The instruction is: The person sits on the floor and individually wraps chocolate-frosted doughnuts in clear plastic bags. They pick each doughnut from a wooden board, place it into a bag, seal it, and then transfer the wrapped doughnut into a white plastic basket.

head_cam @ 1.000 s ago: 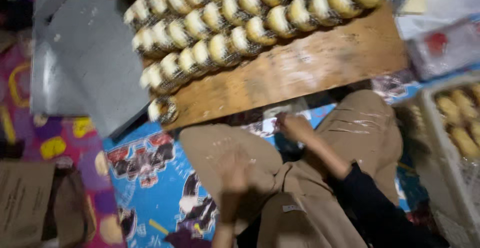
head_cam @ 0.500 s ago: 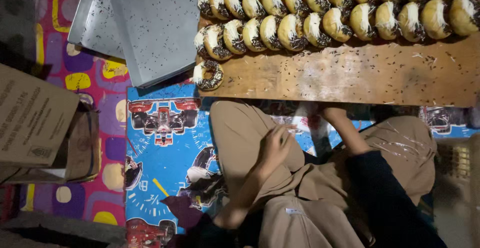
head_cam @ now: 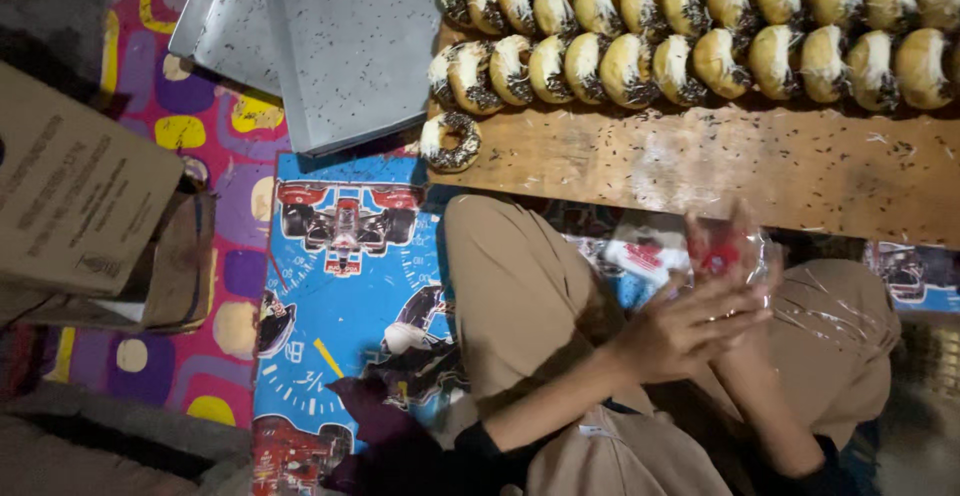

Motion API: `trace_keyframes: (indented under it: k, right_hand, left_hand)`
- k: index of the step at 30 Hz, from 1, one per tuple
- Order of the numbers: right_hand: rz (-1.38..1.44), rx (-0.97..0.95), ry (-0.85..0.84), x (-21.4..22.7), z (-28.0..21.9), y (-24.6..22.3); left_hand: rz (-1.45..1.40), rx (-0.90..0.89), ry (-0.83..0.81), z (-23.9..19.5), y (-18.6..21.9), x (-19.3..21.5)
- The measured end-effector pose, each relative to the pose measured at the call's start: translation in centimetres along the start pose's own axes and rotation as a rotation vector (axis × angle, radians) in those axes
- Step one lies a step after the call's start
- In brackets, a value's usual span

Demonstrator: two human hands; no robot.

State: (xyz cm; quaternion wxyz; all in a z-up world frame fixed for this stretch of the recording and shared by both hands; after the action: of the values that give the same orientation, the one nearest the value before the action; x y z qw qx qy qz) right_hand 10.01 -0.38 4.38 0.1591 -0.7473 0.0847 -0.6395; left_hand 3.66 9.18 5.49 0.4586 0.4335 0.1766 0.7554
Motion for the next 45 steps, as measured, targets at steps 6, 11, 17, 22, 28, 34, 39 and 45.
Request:
trace_keyframes:
  k: [6, 11, 17, 22, 28, 34, 39, 45]
  right_hand:
    - [0.535, 1.060, -0.075, -1.1, -0.7, -17.1]
    - [0.862, 0.269, -0.318, -8.2, 7.6, -24.2]
    - [0.329, 0.408, 0.304, -12.9, 12.5, -28.0]
    - [0.420, 0.544, 0.398, -8.3, 12.8, -15.4]
    - [0.330, 0.137, 0.494, -2.3, 11.3, 0.4]
    - [0.280, 0.175, 0.522, -3.7, 11.6, -5.5]
    - [0.705, 0.132, 0.449, -0.9, 10.3, -6.6]
    - [0.918, 0.286, 0.578, 3.6, -0.8, -8.5]
  left_hand:
    - [-0.808, 0.611, 0.792, -1.7, -8.4, 15.7]
    - [-1.323, 0.426, 1.180, -7.6, -13.3, 27.5]
    - [-1.380, 0.857, 1.672, -9.9, -17.0, 25.2]
    - [-1.452, 0.861, 1.600, -10.6, -18.0, 24.2]
    - [-1.456, 1.001, 1.497, -10.4, -19.2, 21.1]
    - [-1.613, 1.145, 1.484, -5.9, -20.0, 16.3]
    - [-1.765, 1.096, 1.431, -3.3, -20.7, 14.0]
    - [-1.896, 0.986, 1.542, -2.3, -21.0, 9.1]
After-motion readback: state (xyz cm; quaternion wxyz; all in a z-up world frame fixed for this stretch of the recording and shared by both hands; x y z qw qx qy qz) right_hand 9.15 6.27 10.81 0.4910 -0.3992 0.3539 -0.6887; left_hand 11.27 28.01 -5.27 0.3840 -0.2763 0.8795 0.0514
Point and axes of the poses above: each hand's wrist, its own z-axis towards the middle knuckle, its own x-axis out of the back of the hand, y = z × x, the point moved 4 cm from there along z, towards the middle knuckle, and after that the axes turned 8 degrees about y, right-handed, at the moved point
